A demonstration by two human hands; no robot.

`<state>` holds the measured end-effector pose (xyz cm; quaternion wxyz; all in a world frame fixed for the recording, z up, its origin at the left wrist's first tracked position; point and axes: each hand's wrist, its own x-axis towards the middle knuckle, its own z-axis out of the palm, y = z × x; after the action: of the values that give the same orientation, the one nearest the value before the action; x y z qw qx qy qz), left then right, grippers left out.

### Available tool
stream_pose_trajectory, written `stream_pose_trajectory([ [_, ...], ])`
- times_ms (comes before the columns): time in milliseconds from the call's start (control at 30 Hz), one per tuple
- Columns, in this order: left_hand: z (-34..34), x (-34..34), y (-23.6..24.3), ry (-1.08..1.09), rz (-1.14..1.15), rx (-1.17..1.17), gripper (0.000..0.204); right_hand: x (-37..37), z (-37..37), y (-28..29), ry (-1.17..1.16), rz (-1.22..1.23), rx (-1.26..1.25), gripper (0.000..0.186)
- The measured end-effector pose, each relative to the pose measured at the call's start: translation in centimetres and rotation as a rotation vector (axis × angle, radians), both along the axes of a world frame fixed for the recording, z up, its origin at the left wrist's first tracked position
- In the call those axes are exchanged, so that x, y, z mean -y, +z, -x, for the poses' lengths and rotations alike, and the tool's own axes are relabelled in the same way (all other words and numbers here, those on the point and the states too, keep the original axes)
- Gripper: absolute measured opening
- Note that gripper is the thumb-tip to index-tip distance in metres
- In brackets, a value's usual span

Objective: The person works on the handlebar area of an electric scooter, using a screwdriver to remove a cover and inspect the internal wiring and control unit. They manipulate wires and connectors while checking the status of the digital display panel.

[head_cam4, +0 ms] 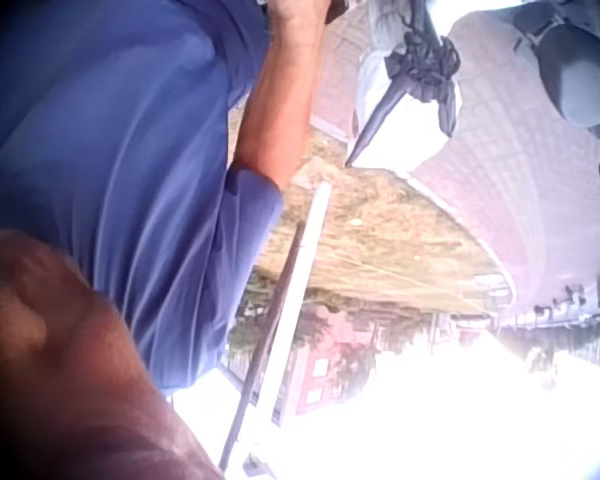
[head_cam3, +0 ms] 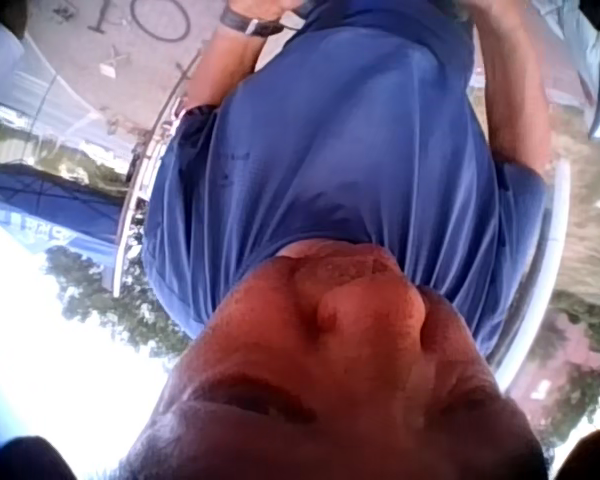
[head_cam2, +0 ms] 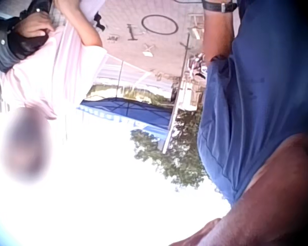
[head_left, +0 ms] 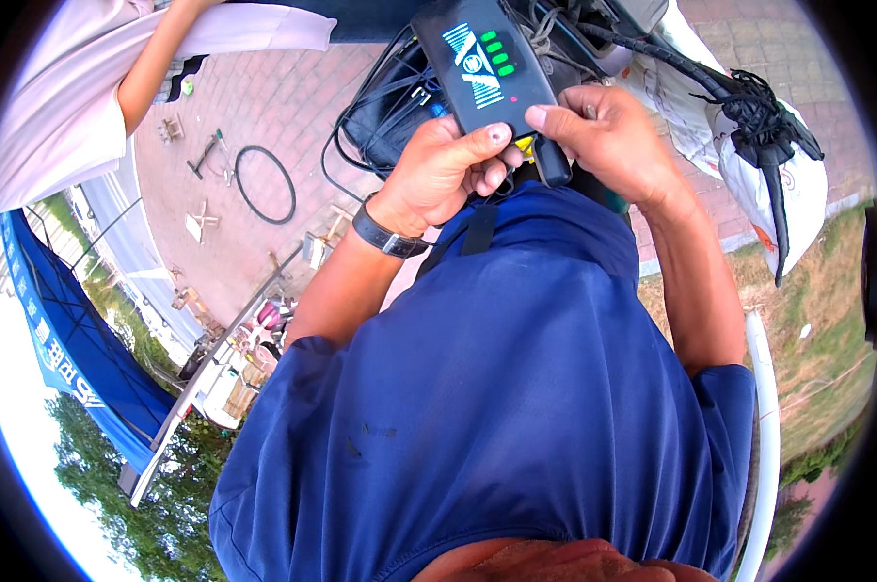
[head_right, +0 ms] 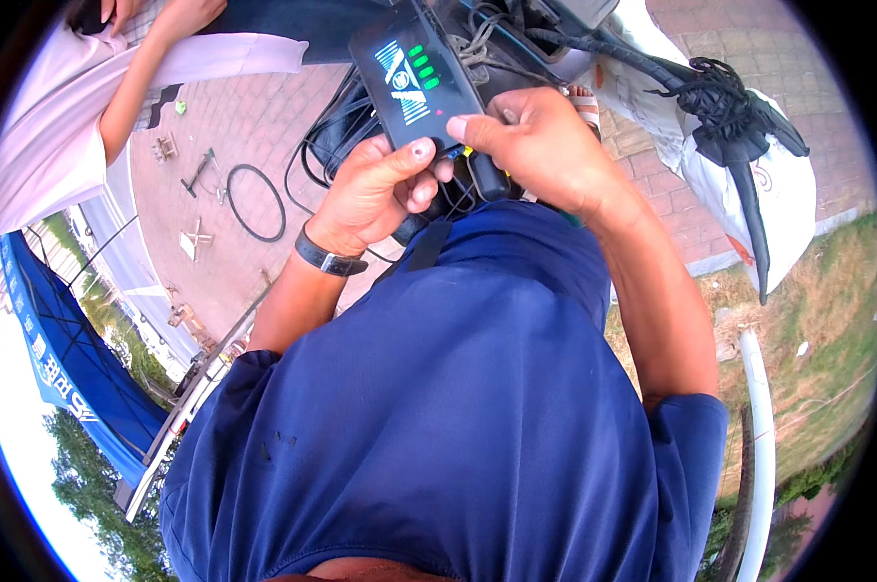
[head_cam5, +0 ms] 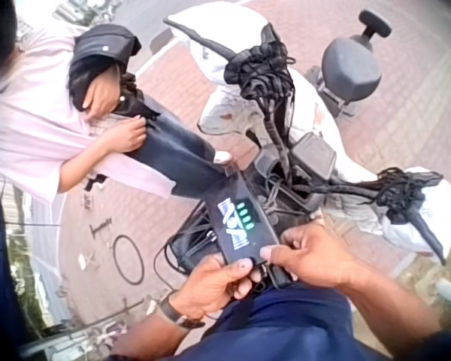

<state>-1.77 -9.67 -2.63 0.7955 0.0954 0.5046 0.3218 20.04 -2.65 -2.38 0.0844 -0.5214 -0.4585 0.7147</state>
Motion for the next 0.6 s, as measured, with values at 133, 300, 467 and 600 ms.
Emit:
stream_pose_trajectory([
  [133,-0.2,0.8,-1.6,0.021,0.011,0.048,0.026,1.5,0.2,-1.4,0.037,-0.23,0.077,0.042],
  [300,0.1,1.6,-3.4,-0.046,-0.039,0.011,0.027,2.9,0.2,-2.4,0.026,-0.385,0.123,0.041],
  [467,0.1,1.7,-3.5,-0.169,-0.037,-0.138,0.026,4.3,-1.1,-4.9,0.021,-0.485,0.016,0.037],
  [600,0.3,0.5,-3.1,-0.195,-0.251,-0.256,0.037,4.9,-2.0,-6.7,-0.029,-0.394,-0.114,0.028],
])
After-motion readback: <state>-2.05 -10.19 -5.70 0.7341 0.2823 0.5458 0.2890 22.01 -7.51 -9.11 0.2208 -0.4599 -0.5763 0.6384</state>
